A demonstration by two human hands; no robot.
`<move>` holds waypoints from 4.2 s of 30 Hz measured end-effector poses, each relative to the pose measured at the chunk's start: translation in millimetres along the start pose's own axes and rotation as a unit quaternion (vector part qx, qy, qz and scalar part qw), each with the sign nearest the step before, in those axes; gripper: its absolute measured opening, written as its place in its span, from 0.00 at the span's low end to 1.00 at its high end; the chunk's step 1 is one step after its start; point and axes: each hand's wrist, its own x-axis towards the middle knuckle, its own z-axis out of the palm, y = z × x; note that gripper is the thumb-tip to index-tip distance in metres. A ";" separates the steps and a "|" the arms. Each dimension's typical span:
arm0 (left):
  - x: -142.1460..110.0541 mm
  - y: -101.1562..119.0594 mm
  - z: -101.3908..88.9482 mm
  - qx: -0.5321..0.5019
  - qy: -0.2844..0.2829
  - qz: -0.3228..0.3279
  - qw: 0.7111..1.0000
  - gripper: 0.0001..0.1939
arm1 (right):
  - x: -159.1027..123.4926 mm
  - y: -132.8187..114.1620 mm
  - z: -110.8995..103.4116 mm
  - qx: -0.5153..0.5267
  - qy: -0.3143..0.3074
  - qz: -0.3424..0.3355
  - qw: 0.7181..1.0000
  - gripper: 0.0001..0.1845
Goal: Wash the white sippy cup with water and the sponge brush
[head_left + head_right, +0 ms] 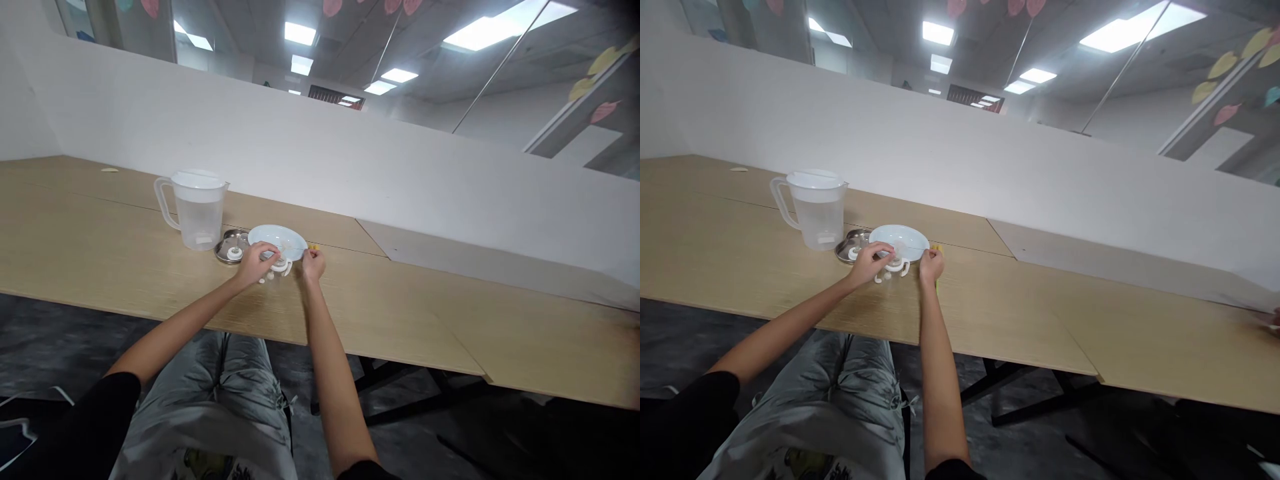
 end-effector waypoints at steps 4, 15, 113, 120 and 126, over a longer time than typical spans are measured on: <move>-0.1 -3.2 -0.6 0.027 -0.013 -0.031 0.999 0.06 | -0.6 -1.2 -1.3 0.003 -0.003 -0.001 1.000 0.06; 9.3 -1.7 -17.2 0.068 0.054 0.036 0.996 0.10 | -0.7 1.2 -0.6 0.002 -0.008 -0.009 1.000 0.09; -32.8 -37.1 16.4 0.106 -0.034 0.113 0.987 0.33 | -48.0 -14.1 -13.9 0.021 -0.035 -0.531 0.846 0.14; -34.7 -35.5 17.3 0.099 -0.030 0.122 0.987 0.29 | -48.3 -15.0 -15.1 0.028 0.025 -0.535 0.844 0.15; -34.5 -32.4 18.1 0.065 -0.039 0.107 0.991 0.30 | -49.5 -17.1 -17.1 0.014 0.025 -0.512 0.859 0.12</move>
